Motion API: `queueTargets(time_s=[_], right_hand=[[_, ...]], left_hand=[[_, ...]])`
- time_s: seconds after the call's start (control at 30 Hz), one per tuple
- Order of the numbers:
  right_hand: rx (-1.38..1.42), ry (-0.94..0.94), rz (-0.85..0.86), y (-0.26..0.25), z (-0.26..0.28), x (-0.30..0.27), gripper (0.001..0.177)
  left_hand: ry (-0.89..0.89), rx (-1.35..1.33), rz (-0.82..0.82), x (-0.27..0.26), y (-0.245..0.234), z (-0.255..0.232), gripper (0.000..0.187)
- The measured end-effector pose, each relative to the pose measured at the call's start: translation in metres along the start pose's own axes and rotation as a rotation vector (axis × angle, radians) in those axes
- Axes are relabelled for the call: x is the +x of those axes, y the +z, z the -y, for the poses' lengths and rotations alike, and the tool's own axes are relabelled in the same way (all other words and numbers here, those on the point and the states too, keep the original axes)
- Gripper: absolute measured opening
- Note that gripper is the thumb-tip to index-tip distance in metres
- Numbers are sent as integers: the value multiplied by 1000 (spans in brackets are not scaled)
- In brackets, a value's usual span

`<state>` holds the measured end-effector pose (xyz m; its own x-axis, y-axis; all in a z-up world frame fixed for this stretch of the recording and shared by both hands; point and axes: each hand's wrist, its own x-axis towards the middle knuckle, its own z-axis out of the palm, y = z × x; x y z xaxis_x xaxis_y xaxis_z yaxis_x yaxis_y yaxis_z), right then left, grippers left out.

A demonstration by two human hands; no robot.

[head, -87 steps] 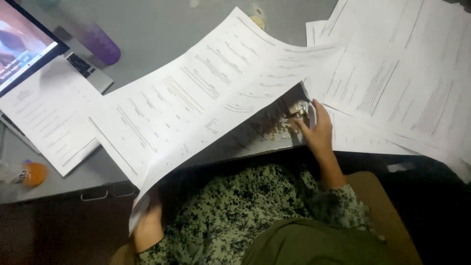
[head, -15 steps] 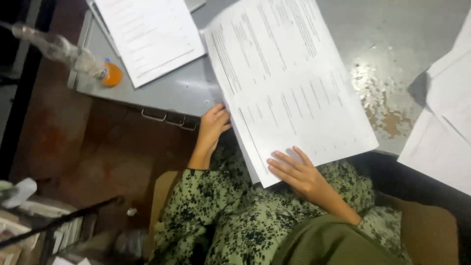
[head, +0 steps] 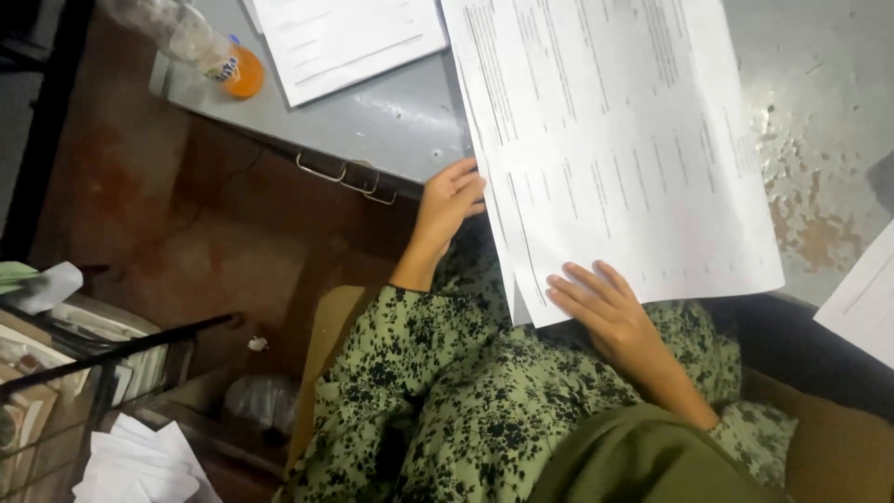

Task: Sort and organize stacks of printed papers on a desk

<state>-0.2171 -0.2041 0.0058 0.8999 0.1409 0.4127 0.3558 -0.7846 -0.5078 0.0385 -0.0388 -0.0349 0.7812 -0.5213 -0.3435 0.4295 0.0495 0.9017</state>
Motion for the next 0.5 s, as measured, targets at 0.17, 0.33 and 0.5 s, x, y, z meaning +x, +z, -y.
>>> queueTargets(time_s=[0.17,0.33,0.5], right_hand=[[-10,12,5,-4,4,7,41],[-6,30,3,-2,5,5,41],[-16,41,7,-4,8,9,42]], left_hand=[[-15,12,-1,0,-1,-2,48],[-26,51,-12,-4,3,-10,50],[-26,66,-17,-8,5,-16,51]])
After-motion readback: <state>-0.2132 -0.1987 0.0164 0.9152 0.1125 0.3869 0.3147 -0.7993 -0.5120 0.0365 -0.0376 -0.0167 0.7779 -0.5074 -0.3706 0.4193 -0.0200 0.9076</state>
